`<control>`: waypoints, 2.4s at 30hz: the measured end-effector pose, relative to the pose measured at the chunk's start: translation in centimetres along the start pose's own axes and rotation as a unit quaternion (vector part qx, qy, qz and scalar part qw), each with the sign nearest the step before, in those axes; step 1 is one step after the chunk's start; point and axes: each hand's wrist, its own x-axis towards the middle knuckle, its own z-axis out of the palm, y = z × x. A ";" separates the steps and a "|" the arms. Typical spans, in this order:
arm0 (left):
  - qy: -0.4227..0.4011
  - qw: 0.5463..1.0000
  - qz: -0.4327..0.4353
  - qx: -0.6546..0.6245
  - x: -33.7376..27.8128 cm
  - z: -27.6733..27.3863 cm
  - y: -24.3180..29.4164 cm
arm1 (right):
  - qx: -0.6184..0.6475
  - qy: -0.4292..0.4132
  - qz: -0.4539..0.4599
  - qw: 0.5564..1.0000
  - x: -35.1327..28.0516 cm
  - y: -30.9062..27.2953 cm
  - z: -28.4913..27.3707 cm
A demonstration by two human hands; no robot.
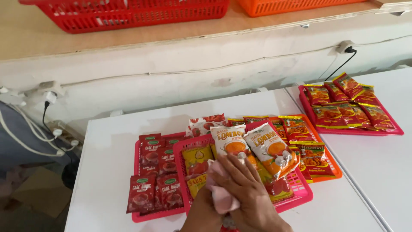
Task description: Wiping condiment packets with a cloth and placing them in a plastic basket.
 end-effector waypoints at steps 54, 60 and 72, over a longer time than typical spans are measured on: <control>0.154 0.969 0.024 0.194 1.7 6.4 1.7 | 0.171 -0.065 0.000 0.983 2.0 10.5 -2.7; 0.152 0.969 0.070 0.183 1.6 8.3 1.7 | 0.070 -0.042 -0.111 0.990 2.5 15.3 -0.7; 0.335 0.906 0.061 -0.251 4.6 6.5 -0.7 | 0.125 -0.067 -0.162 0.977 -7.8 13.0 1.1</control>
